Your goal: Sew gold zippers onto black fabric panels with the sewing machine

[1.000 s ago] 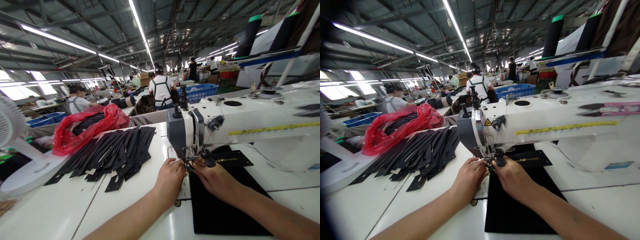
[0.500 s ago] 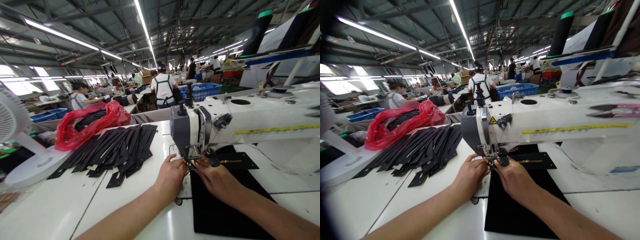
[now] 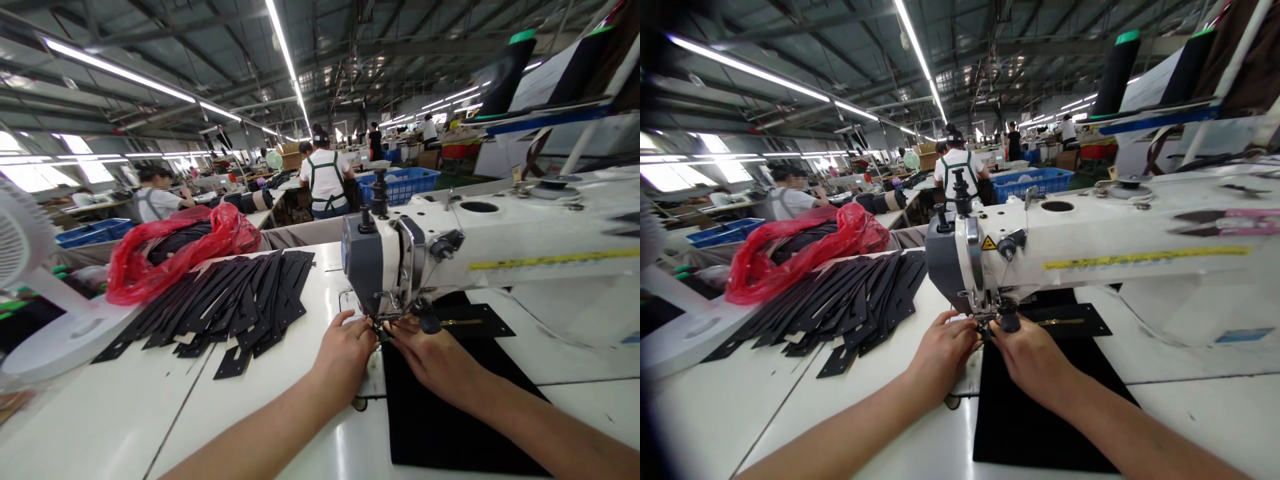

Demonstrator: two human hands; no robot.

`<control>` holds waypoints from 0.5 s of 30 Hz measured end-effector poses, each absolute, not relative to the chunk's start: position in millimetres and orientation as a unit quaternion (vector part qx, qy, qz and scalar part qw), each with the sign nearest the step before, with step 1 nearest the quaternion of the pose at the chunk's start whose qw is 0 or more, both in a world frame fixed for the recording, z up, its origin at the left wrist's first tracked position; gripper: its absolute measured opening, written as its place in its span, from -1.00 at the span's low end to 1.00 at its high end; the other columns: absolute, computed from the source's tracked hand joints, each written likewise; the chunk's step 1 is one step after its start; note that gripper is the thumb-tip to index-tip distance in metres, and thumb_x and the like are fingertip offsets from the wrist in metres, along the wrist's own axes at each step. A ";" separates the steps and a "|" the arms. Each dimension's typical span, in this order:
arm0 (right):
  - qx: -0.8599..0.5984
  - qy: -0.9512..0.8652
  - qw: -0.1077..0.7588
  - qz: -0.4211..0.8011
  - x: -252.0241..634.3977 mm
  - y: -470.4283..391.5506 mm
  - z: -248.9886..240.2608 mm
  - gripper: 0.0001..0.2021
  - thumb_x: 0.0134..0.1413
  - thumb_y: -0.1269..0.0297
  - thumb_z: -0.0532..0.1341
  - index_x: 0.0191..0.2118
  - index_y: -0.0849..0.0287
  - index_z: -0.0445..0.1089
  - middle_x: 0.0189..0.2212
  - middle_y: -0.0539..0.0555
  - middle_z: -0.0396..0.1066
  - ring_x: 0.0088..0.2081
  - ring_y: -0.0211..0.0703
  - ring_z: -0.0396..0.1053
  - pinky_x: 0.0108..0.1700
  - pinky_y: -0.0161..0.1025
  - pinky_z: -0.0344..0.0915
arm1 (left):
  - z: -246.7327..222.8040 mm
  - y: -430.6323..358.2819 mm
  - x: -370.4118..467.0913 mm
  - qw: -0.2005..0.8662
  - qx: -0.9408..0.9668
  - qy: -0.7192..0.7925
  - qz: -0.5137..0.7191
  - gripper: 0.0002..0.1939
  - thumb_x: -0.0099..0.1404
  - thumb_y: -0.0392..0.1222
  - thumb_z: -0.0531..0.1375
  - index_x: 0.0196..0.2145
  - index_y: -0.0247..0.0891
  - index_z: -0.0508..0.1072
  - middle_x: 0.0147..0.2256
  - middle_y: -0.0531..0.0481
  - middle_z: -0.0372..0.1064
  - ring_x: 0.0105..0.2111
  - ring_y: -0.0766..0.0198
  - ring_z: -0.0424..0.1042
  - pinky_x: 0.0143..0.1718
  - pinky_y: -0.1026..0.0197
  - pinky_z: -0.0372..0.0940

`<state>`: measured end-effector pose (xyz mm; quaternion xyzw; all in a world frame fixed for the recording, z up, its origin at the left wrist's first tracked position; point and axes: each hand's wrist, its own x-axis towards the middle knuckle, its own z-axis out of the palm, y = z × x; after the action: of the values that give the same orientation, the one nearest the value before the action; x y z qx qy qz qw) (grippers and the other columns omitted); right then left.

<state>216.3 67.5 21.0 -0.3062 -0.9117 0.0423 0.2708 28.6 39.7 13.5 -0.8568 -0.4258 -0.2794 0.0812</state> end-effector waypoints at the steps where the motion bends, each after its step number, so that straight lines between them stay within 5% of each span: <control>1: -0.306 -0.912 0.269 0.041 216.8 67.6 21.0 -0.77 0.17 0.47 -0.01 -0.17 0.19 0.36 -0.24 0.15 0.43 -0.09 -0.09 0.36 -0.02 -0.11 0.29 | 13.9 39.6 28.8 0.081 -0.858 -0.426 -0.276 -0.88 0.29 -0.38 0.10 -0.41 -0.28 0.35 -0.30 -0.02 0.45 -0.25 0.26 0.44 0.04 0.07 0.16; 15: -0.295 -0.919 0.259 0.033 217.9 67.7 23.8 -0.78 0.18 0.46 -0.02 -0.22 0.20 0.36 -0.27 0.15 0.43 -0.08 -0.10 0.35 -0.02 -0.13 0.28 | 17.6 42.2 28.7 0.087 -0.862 -0.420 -0.271 -0.86 0.27 -0.37 0.11 -0.44 -0.28 0.37 -0.37 -0.02 0.45 -0.28 0.25 0.45 0.02 0.08 0.20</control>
<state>217.9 67.7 23.8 -0.2953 -0.9192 0.0325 0.2586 28.7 42.2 17.6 -0.8620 -0.4197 -0.2707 0.0872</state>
